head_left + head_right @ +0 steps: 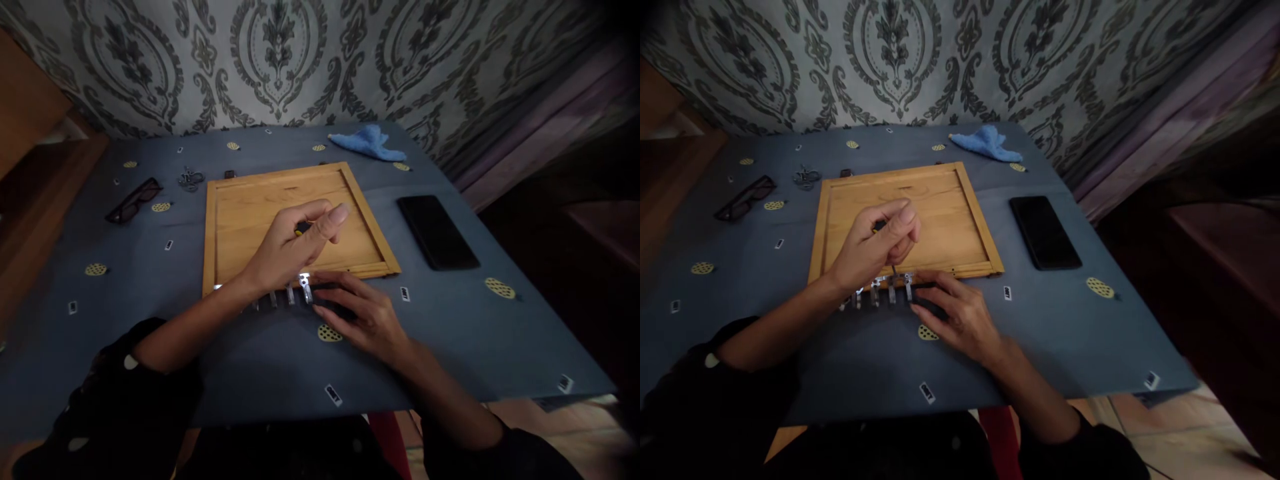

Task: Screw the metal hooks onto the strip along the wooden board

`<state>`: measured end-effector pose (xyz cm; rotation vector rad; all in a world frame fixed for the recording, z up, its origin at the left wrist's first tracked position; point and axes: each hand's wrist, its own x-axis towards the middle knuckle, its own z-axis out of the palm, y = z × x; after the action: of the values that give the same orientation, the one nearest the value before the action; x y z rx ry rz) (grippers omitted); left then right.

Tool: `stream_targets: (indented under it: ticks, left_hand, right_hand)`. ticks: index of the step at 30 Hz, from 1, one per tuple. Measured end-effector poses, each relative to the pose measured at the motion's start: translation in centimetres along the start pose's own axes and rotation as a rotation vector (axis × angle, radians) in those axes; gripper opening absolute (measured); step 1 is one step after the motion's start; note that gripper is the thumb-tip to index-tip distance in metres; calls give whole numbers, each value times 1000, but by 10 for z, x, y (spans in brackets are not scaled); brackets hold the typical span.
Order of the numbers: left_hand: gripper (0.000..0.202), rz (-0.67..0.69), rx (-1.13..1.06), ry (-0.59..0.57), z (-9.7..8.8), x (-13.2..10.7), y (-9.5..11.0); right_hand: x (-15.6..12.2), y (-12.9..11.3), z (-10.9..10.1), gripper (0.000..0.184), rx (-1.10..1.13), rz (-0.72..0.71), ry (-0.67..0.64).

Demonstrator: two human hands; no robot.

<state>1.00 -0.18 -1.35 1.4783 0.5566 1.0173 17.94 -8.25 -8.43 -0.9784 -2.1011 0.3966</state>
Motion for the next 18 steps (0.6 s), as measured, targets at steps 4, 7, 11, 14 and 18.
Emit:
stream_targets:
  ticks: [4,7,11,14,18]
  left_hand:
    - [46,-4,17,-16,0,0,-2]
    - [44,44,17,9,-2,0,3]
    - [37,270,-3,128,-8,3,27]
    - [39,384,-5,200,-11,3,54]
    - [46,387,-6,364,-8,-9,87]
  right_hand:
    - [-1,2,1,16,-15,12,-68]
    - [-4,4,2,19,-48,4,-87]
    - [-6,8,6,18,-75,-15,-66]
    - [-7,9,7,17,-87,-28,-48]
    - [-7,9,6,16,-81,-22,-57]
